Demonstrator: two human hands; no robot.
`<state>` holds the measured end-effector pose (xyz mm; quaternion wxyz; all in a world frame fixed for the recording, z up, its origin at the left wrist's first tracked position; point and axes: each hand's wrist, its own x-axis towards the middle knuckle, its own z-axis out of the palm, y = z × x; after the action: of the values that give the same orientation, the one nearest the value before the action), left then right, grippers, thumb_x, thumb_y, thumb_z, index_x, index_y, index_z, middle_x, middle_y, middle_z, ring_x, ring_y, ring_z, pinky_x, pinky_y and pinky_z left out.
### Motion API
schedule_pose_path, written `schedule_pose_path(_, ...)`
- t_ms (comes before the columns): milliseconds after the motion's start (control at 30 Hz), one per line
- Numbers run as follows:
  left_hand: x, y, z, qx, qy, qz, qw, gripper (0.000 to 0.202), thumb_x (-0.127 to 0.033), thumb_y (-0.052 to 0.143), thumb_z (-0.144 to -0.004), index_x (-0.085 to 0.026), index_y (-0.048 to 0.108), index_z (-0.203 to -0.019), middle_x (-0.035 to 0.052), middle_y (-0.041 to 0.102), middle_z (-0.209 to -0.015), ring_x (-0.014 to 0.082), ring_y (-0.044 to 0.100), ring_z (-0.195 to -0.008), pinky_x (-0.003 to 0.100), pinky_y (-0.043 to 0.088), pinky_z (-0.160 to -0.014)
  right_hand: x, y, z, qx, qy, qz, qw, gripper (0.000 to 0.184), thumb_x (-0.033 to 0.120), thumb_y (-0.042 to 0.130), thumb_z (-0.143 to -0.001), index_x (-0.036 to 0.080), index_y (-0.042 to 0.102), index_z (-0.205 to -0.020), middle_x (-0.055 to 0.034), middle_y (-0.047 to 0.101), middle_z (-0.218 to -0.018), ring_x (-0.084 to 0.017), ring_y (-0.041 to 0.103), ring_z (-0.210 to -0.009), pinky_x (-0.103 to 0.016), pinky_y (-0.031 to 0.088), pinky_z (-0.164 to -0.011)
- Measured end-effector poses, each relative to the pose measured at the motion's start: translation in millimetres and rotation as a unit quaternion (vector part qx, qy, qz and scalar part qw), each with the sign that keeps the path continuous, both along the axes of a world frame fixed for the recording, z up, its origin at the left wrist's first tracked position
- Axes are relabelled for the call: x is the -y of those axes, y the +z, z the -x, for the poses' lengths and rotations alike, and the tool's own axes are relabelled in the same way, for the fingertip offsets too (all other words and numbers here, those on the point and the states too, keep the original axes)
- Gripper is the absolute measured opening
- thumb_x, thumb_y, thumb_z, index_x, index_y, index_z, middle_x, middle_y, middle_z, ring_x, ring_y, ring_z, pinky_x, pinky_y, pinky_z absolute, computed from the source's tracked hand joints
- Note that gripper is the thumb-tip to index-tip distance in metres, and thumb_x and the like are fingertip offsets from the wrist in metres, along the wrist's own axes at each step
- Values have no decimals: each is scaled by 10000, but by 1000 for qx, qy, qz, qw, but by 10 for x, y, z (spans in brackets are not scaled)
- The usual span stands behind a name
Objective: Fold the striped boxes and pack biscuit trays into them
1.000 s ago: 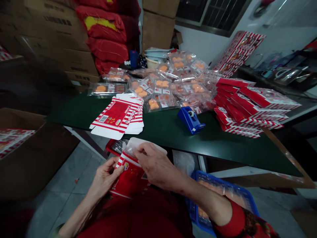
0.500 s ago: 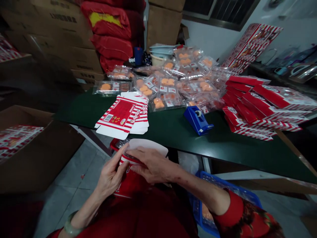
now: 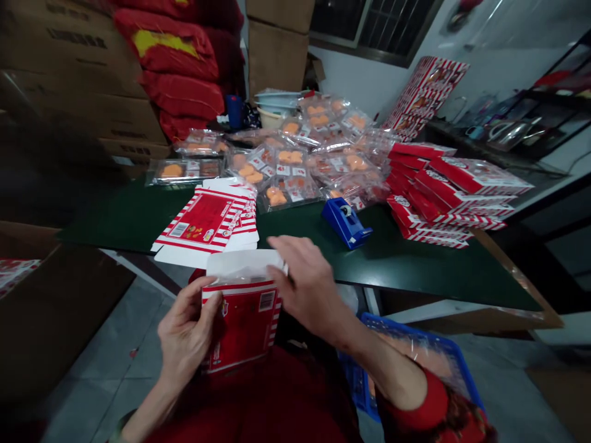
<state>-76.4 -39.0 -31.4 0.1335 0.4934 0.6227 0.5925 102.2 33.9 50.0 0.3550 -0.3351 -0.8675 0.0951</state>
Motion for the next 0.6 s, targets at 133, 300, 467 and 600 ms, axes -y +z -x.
schedule_pose_path(133,40,-129,-68,-13,15,-4,1000,194,-274,601,-823,-187,658,-986,34,725,-932,151,680,-774,264,547,-740,178,-246,-220,-6,-49,33,998,248,185,487,-889,150,558,-1124,-107,660,-1050,-155,617,-751,-294,515,-688)
schedule_pose_path(300,123,-231,-163,1,2,0,1000,179,-249,609,-817,-202,667,-980,20,720,-928,139,675,-774,246,551,-706,363,-461,-89,181,-98,153,966,402,240,500,-875,99,479,-1251,-190,506,-1339,-302,610,-1040,-441,518,-764)
schedule_pose_path(467,197,-298,-165,17,-9,11,1000,163,-246,611,-818,-203,663,-967,24,710,-912,142,671,-796,251,543,-738,328,-375,-25,217,-88,264,936,355,317,538,-855,148,519,-1167,-148,521,-1287,-292,608,-1014,-442,489,-774)
schedule_pose_path(600,204,-281,-107,2,-49,38,998,222,-269,599,-825,-195,631,-1031,46,699,-977,160,667,-840,262,533,-756,246,-391,-56,179,-60,299,935,206,301,573,-835,161,574,-986,-89,621,-1023,-227,621,-886,-370,469,-751)
